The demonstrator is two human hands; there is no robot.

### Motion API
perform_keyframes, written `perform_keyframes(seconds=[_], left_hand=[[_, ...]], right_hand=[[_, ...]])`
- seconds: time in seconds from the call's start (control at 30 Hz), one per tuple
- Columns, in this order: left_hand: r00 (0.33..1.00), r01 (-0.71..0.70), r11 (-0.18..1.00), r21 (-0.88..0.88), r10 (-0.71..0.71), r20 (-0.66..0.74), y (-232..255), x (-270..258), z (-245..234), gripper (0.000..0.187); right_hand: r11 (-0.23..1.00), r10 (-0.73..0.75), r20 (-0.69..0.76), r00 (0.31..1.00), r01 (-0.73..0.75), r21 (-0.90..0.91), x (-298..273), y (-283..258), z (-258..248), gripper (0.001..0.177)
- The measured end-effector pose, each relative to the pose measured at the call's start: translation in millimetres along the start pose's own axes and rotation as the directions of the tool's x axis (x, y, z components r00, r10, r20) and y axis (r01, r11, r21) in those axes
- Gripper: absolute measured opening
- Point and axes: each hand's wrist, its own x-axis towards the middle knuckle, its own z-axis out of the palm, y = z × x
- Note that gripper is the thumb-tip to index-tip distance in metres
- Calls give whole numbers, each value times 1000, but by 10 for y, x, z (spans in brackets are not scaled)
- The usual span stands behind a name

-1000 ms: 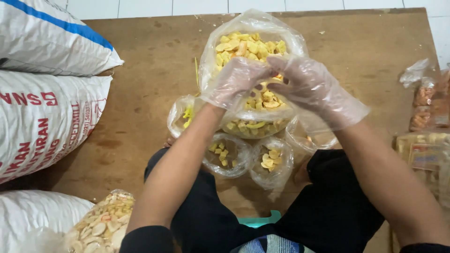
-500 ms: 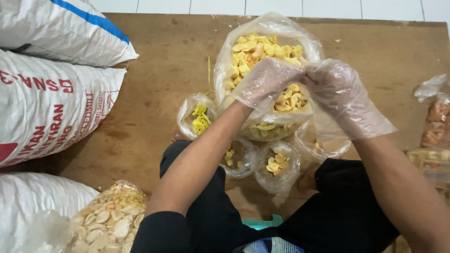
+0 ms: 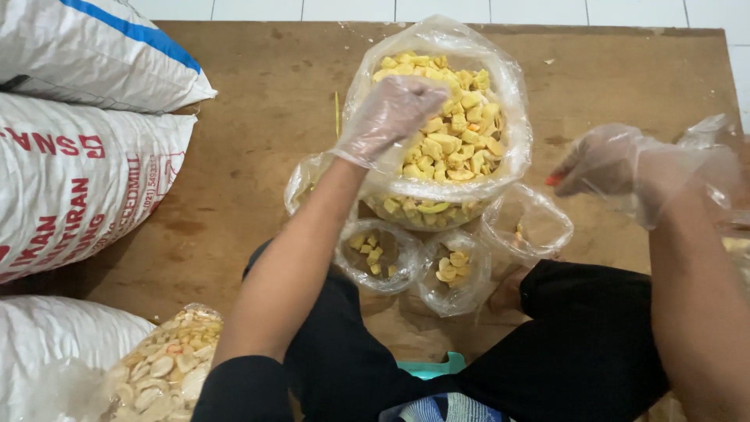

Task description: The person sits on a small stool and uses gloved hands to sort yellow snack pieces from a large plastic bag into several smaller plastic bags arranged on the floor. The person repeatedly scoops snacks and distributes them among the smaller bags.

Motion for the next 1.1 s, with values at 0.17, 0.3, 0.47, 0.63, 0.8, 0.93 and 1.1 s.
perform_keyframes(seconds=[0.17,0.3,0.47,0.63,0.8,0.93,1.1], left_hand=[[984,-112,994,9,112,-136,-109,-158,-253,50],[987,23,998,-53,-31,-157,134,-359,-353,60],[847,413,380,-827,-495,195,548,-518,-416,36],[976,34,836,548,-146,161,-161,-284,-113,32],[972,-5,794,607,-138,188,-312,-206,-31,27],[953,81,755,650,-249,170,-328,-121,-21,30],[966,39,732,680,-200,161,-305,-145,-101,26]], right_hand=[[849,-90,20,996,88,-522,510,380,58,63],[883,-283,-104,953,217,-417,455,213,16,46],[794,-466,-153,871,335,-507,614,-61,105,43],[623,-777,-318,543,593,-511,1145,-174,389,30],[493,-859,-276,432,549,-675,1247,-573,655,27],[618,-781,-395,484,507,-601,2048,-745,902,23],[686,-705,-366,607,455,-568,2142,-896,946,29]])
